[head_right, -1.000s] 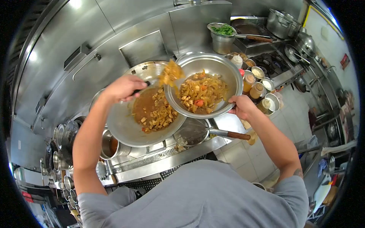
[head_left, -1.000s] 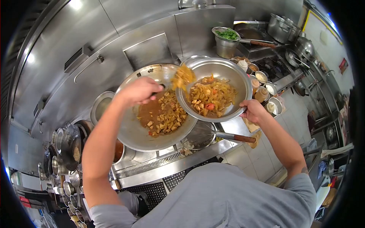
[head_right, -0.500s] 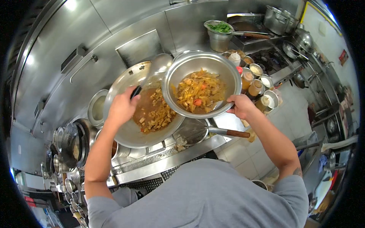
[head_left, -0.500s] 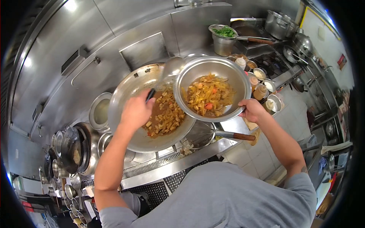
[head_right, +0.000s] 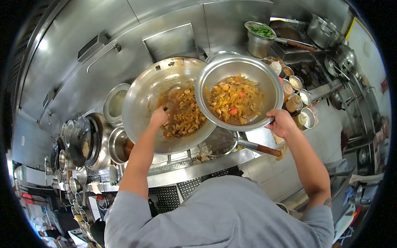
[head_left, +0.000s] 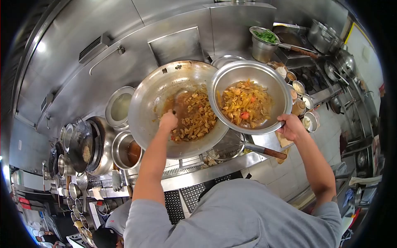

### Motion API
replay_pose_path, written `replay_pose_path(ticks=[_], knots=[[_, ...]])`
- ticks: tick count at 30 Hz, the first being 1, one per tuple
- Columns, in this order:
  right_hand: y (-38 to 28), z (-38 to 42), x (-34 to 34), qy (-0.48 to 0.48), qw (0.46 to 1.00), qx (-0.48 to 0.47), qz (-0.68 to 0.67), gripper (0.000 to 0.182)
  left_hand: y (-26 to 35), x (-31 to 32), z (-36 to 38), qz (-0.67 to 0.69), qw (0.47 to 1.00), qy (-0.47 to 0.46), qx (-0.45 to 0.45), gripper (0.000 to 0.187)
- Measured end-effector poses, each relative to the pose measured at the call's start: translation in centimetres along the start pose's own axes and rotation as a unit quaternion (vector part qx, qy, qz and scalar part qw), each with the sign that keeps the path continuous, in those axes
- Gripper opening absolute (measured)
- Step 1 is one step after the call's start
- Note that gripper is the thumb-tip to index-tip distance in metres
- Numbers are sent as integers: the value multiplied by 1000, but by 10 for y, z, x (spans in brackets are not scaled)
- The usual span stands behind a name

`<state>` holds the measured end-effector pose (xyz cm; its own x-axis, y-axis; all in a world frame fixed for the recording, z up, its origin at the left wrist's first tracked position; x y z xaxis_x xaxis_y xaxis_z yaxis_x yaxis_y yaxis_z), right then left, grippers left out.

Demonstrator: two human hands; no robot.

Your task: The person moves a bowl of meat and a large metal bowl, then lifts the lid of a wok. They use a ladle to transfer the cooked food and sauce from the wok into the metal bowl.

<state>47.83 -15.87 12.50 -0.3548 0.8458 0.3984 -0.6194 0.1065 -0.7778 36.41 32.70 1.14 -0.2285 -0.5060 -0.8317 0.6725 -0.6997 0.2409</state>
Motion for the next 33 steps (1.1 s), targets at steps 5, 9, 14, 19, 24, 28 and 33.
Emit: replay_pose_path(ticks=[5, 9, 14, 19, 24, 28, 33], knots=[[-1, 2, 5, -6, 1000, -9, -5, 20, 22, 17, -18, 40, 986, -100, 131, 37], [-1, 1, 3, -5, 1000, -7, 4, 20, 6, 26, -13, 52, 974, -134, 174, 35], [0, 2, 4, -1, 1000, -14, -11, 19, -4, 32, 18, 200, 937, -236, 164, 24], [-3, 3, 4, -13, 1000, -7, 5, 19, -5, 13, 58, 340, 888, -283, 128, 20], [-2, -2, -2, -22, 1000, -4, 17, 19, -21, -25, 83, 351, 890, -270, 112, 22], [-2, -2, -1, -19, 1000, -10, 14, 18, -22, -76, 111, 299, 913, -253, 113, 23], [-5, 2, 1, -24, 1000, -12, 14, 17, -10, -151, 145, 242, 937, -213, 135, 23]])
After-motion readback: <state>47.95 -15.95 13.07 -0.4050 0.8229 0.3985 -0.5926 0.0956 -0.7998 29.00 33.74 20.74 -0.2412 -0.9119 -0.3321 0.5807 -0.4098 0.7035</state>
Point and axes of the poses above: each hand's wrist, its own z-axis away from the middle knuckle, its own x-axis out of the palm, y = z × x, the point moved 2 cm from there along -z, towards the middle knuckle, and after that the axes turned 15 degrees about -y, right-handed, at the moved point
